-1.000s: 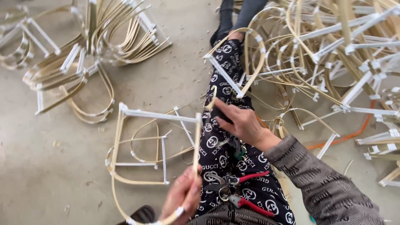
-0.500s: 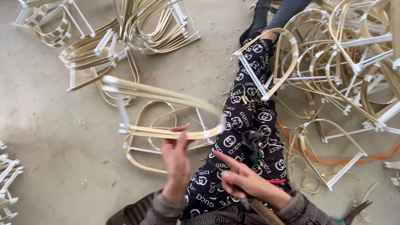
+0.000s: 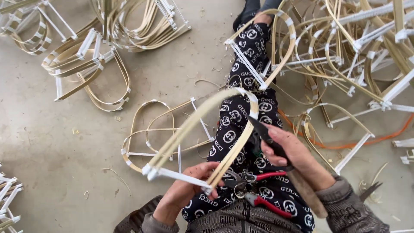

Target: The person sits on the floor and assembles U-shaped bamboo frames by inserting white plastic connectors into the ends of the bamboo pieces. They use pliers to secure the connections and repeatedly handle multiple frames, placing finished units aside.

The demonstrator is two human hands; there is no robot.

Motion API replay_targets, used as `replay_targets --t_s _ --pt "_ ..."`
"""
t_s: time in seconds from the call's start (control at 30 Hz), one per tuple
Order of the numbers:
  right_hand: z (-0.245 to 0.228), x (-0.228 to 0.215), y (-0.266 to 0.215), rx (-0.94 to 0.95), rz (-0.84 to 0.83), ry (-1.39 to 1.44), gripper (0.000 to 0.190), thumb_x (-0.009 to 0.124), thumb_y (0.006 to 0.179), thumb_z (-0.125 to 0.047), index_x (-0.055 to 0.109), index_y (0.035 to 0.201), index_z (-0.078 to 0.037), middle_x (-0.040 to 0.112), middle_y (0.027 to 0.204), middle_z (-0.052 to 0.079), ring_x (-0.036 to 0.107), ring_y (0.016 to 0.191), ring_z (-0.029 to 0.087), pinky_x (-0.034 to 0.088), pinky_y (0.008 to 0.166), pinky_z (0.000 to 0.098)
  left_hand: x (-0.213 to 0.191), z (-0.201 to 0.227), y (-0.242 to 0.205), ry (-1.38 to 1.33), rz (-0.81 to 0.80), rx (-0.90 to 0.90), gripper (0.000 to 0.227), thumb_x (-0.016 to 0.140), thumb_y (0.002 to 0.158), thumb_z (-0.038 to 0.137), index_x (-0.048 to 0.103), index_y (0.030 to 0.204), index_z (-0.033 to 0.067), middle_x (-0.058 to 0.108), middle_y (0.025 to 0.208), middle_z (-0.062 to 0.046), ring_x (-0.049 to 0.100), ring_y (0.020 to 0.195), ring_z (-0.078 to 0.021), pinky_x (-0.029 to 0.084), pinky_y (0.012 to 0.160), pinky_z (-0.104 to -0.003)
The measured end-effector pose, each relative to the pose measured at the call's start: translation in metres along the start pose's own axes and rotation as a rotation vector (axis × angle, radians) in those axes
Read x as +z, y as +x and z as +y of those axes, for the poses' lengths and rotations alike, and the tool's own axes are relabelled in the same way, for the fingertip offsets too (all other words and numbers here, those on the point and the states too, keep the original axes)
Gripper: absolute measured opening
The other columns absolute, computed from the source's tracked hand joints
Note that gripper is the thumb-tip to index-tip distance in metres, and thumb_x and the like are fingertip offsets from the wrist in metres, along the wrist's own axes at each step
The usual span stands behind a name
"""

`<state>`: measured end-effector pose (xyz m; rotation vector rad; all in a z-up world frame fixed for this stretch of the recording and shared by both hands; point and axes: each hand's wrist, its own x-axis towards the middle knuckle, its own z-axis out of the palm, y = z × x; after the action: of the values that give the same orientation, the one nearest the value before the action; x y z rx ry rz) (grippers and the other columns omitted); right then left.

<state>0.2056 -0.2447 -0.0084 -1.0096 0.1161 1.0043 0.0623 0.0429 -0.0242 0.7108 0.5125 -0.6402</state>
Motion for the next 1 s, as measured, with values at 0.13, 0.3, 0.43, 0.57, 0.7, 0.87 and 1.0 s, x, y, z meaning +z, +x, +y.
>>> replay_targets --t_s 0.13,0.3,0.43,0.57,0.7,0.87,1.0 --pt "0.001 0.005 -0.01 -0.113 0.078 -0.188 0.058 0.047 0.105 -0.027 0.042 0.159 -0.006 0.054 0.074 0.003 0.041 0.048 0.005 0.035 0.043 0.0191 -0.015 -0.023 -0.007 0.082 -0.1 -0.01 0.052 0.054 0.105 0.026 0.049 0.147 -0.0043 0.072 0.085 -0.013 0.07 0.066 -0.0171 0.054 0.049 -0.024" --pt "0.024 -0.012 -0.019 -0.316 -0.008 -0.219 0.057 0.046 0.109 -0.027 0.038 0.163 -0.01 0.059 0.076 0.002 0.047 0.052 0.004 0.04 0.046 0.0182 0.012 -0.021 -0.004 0.06 -0.102 0.09 0.05 0.056 0.107 0.017 0.051 0.152 -0.0022 0.073 0.098 -0.007 0.066 0.074 -0.0083 0.053 0.062 -0.02" --pt "0.077 -0.048 -0.04 -0.166 -0.113 -0.376 0.039 0.046 0.117 -0.024 0.061 0.14 0.003 0.057 0.066 0.006 0.054 0.051 0.008 0.043 0.047 0.0217 0.027 -0.017 0.004 0.204 0.071 0.303 0.05 0.057 0.105 0.021 0.054 0.152 0.0019 0.071 0.079 -0.005 0.063 0.064 -0.0063 0.052 0.057 -0.02" --pt "0.063 0.018 -0.053 -0.016 -0.037 -0.42 0.028 0.055 0.103 -0.015 0.061 0.12 0.007 0.076 0.093 0.01 0.078 0.081 0.016 0.066 0.067 0.0296 0.038 -0.017 0.009 -0.126 0.505 -0.03 0.054 0.048 0.096 0.005 0.05 0.149 -0.0045 0.073 0.085 -0.004 0.063 0.067 -0.0082 0.052 0.061 -0.019" --pt "0.066 0.049 -0.053 0.157 -0.197 -0.271 0.056 0.049 0.102 -0.017 0.029 0.154 -0.015 0.071 0.078 0.01 0.071 0.058 0.016 0.055 0.047 0.0246 0.002 -0.062 0.026 0.088 -0.103 0.498 0.044 0.056 0.108 0.026 0.055 0.142 -0.0029 0.069 0.082 -0.002 0.062 0.065 -0.008 0.048 0.056 -0.019" --pt "0.105 0.052 -0.051 0.185 -0.181 -0.002 0.061 0.051 0.105 -0.016 0.02 0.158 -0.01 0.068 0.074 0.018 0.063 0.043 0.018 0.049 0.038 0.0258 0.032 -0.061 0.029 -0.112 0.142 0.378 0.039 0.05 0.107 0.03 0.057 0.133 0.0024 0.071 0.084 -0.001 0.06 0.056 -0.0052 0.047 0.047 -0.018" --pt "0.104 0.06 -0.051 0.142 -0.211 0.088 0.067 0.053 0.102 -0.016 0.014 0.157 -0.014 0.069 0.078 0.017 0.064 0.045 0.018 0.049 0.037 0.0266 0.044 -0.054 0.024 -0.035 0.175 0.358 0.039 0.044 0.107 0.028 0.057 0.13 -0.0009 0.074 0.103 -0.003 0.069 0.087 -0.0059 0.057 0.078 -0.021"
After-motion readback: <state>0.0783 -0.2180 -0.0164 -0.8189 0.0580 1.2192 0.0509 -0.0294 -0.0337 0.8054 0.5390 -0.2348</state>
